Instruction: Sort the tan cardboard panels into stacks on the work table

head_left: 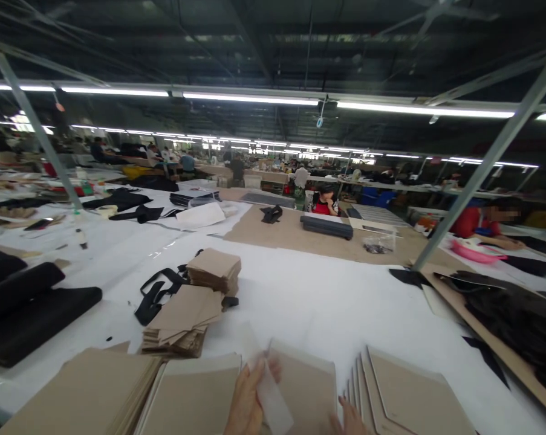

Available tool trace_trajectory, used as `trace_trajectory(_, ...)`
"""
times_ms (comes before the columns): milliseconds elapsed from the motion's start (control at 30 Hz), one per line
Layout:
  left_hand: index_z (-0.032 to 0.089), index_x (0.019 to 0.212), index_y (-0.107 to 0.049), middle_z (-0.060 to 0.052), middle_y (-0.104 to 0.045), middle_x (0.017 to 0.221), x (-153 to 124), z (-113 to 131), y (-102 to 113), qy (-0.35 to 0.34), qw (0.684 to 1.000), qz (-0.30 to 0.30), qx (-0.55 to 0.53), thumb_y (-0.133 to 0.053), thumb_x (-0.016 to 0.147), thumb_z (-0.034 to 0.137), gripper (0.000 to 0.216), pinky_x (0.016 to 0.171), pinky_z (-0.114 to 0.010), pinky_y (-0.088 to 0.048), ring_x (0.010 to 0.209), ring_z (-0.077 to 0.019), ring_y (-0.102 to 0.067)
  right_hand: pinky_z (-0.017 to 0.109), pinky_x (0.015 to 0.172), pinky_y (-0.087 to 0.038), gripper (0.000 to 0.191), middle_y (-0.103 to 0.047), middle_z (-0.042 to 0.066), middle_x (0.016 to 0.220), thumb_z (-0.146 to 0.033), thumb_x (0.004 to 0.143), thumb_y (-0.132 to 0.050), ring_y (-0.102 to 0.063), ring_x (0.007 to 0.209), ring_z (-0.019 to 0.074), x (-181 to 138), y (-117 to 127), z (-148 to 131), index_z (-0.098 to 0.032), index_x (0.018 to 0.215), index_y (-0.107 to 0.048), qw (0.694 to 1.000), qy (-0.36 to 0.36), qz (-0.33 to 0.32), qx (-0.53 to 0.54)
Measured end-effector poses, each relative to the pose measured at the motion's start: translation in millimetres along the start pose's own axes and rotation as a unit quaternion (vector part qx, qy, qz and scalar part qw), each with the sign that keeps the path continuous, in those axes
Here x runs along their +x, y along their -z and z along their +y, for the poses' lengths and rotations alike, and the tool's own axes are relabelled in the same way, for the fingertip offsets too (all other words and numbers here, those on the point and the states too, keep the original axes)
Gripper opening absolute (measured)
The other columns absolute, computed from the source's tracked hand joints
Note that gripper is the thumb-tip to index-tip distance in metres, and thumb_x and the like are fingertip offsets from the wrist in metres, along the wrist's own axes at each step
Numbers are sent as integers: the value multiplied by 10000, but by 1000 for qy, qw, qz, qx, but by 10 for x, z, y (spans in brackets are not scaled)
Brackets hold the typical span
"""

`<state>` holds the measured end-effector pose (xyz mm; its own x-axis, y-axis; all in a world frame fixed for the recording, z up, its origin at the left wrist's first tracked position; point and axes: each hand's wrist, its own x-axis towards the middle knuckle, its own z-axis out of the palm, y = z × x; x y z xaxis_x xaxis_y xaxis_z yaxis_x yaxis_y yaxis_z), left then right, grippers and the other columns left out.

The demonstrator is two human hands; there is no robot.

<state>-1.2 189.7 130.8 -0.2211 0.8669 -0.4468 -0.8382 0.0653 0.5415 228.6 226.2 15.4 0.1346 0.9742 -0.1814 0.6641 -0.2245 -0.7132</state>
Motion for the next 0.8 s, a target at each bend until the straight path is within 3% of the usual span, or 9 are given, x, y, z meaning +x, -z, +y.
trace_trajectory(67, 122, 926, -612, -131, -727, 876, 13, -77, -34, -8, 1000, -9, 1, -750, 648, 222, 327, 781, -310, -539, 794, -212, -687, 387, 915, -464, 479, -671, 152, 1074, -548, 707, -515, -596, 1057, 310, -155, 23, -253, -165, 947, -672, 994, 48, -47, 83)
trace_trajectory(100, 128, 936, -610, -128, -726, 893, 25, -125, -48, -12, 1000, -17, 2, -739, 663, 231, 320, 792, -309, -537, 810, -209, -685, 371, 829, -506, 524, -684, 129, 1029, -593, 750, -452, -636, 958, 277, -241, 15, -395, -173, 982, -664, 982, 62, -109, 139)
trace_trajectory(167, 145, 960, -603, -122, -719, 937, 59, -220, -59, -16, 999, -35, 7, -720, 687, 268, 322, 818, -312, -529, 862, -209, -678, 312, 581, -530, 597, -688, 103, 937, -653, 711, -497, -653, 759, 228, -390, -20, -660, -173, 1036, -638, 949, 58, -215, 222)
trace_trajectory(200, 153, 971, -599, -119, -714, 957, 81, -256, -52, -22, 999, -42, 23, -708, 696, 297, 328, 823, -318, -528, 886, -212, -673, 274, 510, -504, 597, -682, 85, 853, -657, 660, -564, -634, 691, 202, -441, -34, -762, -160, 981, -650, 939, 62, -229, 248)
trace_trajectory(333, 157, 947, -616, -102, -702, 988, 208, -282, 93, -55, 984, -42, 163, -661, 708, 407, 349, 784, -307, -529, 913, -204, -656, 212, 472, -452, 491, -589, 5, 614, -629, 622, -627, -538, 564, 120, -461, 45, -841, -148, 722, -633, 944, 14, -164, 285)
trace_trajectory(467, 113, 795, -655, -64, -699, 736, 384, -256, 375, -35, 958, -32, 283, -724, 597, 379, 338, 552, -247, -486, 645, -160, -626, 198, 477, -436, 403, -558, -19, 579, -546, 644, -634, -503, 542, 97, -403, 236, -576, -150, 713, -638, 951, -24, -138, 276)
trace_trajectory(600, 129, 622, -620, 37, -551, 460, 577, -316, 615, -35, 912, -58, 404, -724, 559, 346, 249, 419, -216, -351, 424, -97, -474, 205, 457, -421, 359, -582, -1, 605, -467, 588, -662, -510, 557, 112, -374, 229, -328, -134, 724, -664, 957, -48, -114, 261)
trace_trajectory(800, 144, 674, -617, 64, -536, 477, 879, -368, 856, -16, 821, -95, 563, -695, 648, 322, 195, 441, -229, -362, 420, -99, -484, 212, 431, -406, 310, -553, -16, 539, -441, 542, -654, -499, 516, 118, -277, 25, -68, -155, 656, -619, 965, -80, -55, 244)
